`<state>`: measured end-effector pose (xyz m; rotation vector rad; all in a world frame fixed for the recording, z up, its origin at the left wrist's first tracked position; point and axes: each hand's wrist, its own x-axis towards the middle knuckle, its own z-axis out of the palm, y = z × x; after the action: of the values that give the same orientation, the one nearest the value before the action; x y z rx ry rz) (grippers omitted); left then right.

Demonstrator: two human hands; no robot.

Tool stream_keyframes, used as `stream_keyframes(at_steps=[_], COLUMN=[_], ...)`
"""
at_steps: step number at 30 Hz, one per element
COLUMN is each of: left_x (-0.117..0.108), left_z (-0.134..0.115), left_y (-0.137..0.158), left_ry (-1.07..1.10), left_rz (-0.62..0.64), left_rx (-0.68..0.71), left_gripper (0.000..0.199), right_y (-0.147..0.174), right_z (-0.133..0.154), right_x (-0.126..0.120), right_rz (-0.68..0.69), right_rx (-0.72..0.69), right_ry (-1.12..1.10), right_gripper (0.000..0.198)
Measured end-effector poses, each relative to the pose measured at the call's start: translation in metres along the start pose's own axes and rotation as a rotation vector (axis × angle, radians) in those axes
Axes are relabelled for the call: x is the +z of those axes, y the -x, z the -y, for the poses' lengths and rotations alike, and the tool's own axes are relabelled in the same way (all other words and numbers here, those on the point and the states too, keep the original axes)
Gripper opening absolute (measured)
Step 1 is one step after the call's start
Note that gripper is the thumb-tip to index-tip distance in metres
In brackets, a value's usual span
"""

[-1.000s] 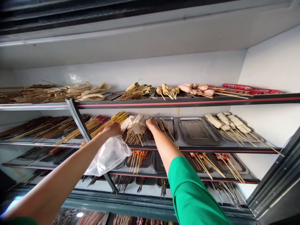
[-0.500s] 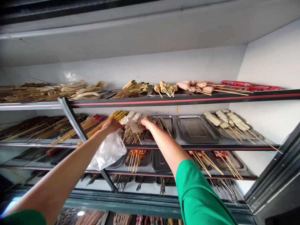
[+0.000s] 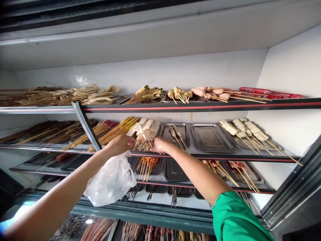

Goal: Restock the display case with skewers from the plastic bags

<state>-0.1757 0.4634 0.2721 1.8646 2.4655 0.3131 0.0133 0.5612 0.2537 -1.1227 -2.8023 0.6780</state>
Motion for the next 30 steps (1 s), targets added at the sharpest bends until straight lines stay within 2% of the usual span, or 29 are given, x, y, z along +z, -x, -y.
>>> stream_keyframes(at_steps=[2,5,9,13,17,23,28,30], left_x=[0.011,0.019,0.020,0.023,0.023,0.013,0.006,0.003], left_z=[0.001,0.002,0.004,0.012,0.016,0.012,0.014,0.010], left_y=[-0.003,-0.007,-0.007,-0.010,-0.016,-0.018,-0.016,-0.012], left_ry=[0.049,0.103,0.158,0.220,0.238,0.264,0.237,0.169], left_rz=[-0.038,-0.077,-0.094,-0.121,-0.141,-0.120,-0.142,-0.197], left_rx=[-0.001,-0.014,-0.008,0.058,0.050,0.075,0.055,0.020], left_gripper=[0.041,0.039,0.029,0.024,0.017,0.026,0.025,0.031], right_y=[0.008,0.014,0.012,0.002,-0.016,-0.044,-0.032,-0.024], right_z=[0.002,0.007,0.021,0.041,0.053,0.053,0.036,0.017], right_x=[0.005,0.014,0.036,0.052,0.051,0.041,0.024,0.013], right_rz=[-0.100,-0.204,-0.413,-0.525,-0.571,-0.596,-0.616,-0.593], right_rx=[-0.048,-0.061,-0.117,-0.142,-0.114,-0.057,-0.117,-0.015], right_ry=[0.100,0.133,0.021,-0.053,-0.061,-0.092,-0.095,-0.106], right_gripper=[0.021,0.016,0.023,0.032,0.034,0.034,0.045,0.043])
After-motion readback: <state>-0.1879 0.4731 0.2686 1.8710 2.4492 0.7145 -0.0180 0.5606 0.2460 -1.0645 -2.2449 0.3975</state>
